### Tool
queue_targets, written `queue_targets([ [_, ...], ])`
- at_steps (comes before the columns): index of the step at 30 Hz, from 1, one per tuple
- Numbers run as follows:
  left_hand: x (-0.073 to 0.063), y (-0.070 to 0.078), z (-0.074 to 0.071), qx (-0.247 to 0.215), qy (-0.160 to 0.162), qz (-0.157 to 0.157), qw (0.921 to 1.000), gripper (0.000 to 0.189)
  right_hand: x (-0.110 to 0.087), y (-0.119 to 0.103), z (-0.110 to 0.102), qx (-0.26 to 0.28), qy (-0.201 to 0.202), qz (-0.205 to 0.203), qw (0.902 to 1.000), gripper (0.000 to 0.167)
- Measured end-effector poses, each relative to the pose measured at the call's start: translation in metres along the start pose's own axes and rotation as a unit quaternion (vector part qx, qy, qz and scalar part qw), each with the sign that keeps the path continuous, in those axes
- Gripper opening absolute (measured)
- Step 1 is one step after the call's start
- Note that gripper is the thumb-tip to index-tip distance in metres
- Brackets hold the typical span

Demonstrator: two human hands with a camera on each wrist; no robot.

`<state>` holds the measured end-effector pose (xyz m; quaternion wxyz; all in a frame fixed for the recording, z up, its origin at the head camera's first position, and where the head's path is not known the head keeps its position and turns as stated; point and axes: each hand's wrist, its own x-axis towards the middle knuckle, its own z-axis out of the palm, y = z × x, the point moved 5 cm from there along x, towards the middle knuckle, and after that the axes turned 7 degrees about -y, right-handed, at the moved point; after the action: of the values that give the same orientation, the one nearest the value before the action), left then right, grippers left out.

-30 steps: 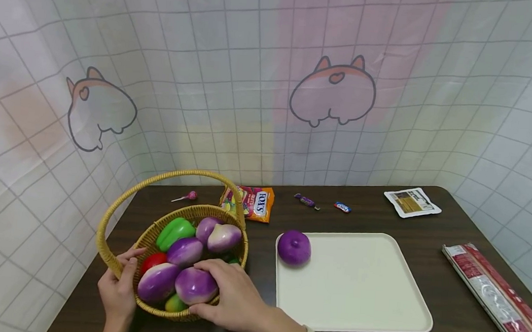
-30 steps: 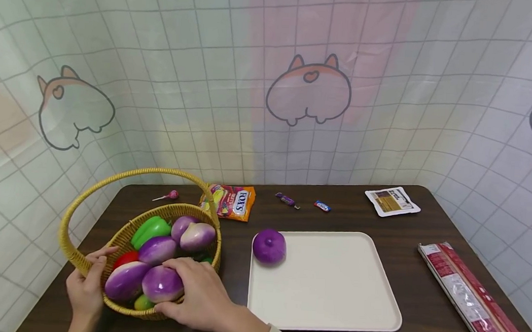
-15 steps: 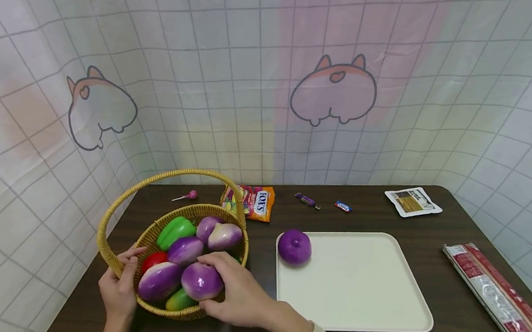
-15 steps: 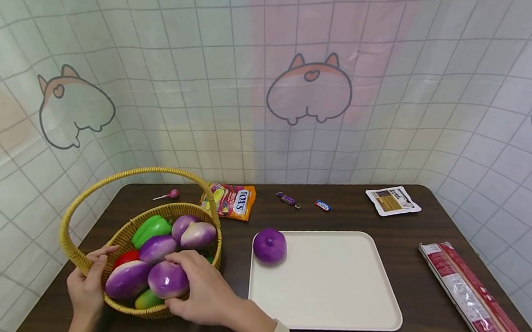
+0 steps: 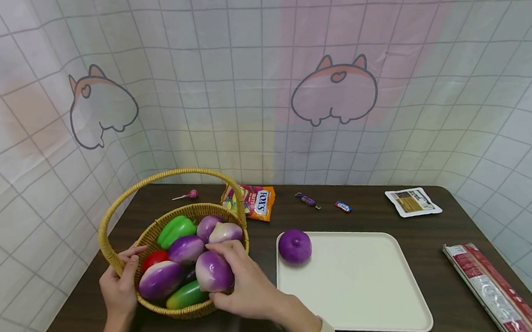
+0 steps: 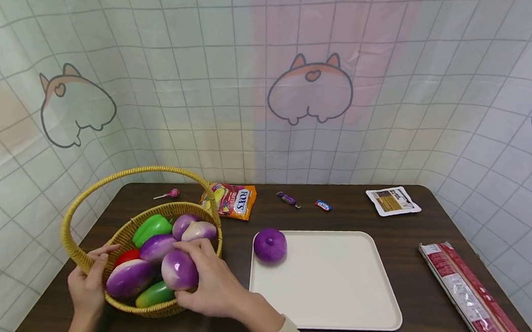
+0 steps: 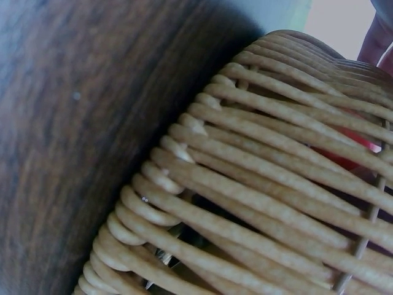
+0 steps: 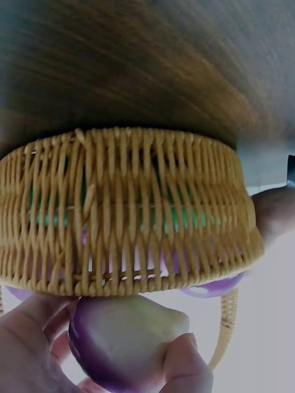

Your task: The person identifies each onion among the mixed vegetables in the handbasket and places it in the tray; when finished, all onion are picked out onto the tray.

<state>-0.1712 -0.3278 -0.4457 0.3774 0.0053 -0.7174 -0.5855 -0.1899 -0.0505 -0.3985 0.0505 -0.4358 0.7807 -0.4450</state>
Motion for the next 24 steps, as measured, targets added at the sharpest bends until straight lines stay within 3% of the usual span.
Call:
queue_targets([
  [10,0.000,0.000,0.001,0.008,0.001,-0.001,1.0000,0.024,-0.005,0.002,-0.011,0.004,0.038,-0.014,0.9992,0.077],
  [17,0.001,0.000,0.002,0.016,-0.001,-0.009,0.9998,0.025,-0.013,0.008,-0.020,0.027,0.068,0.027,0.9970,0.079],
  [24,0.000,0.000,0.000,0.001,0.004,-0.011,0.9999,0.023,-0.026,0.014,-0.027,0.033,0.064,0.042,0.9965,0.077],
])
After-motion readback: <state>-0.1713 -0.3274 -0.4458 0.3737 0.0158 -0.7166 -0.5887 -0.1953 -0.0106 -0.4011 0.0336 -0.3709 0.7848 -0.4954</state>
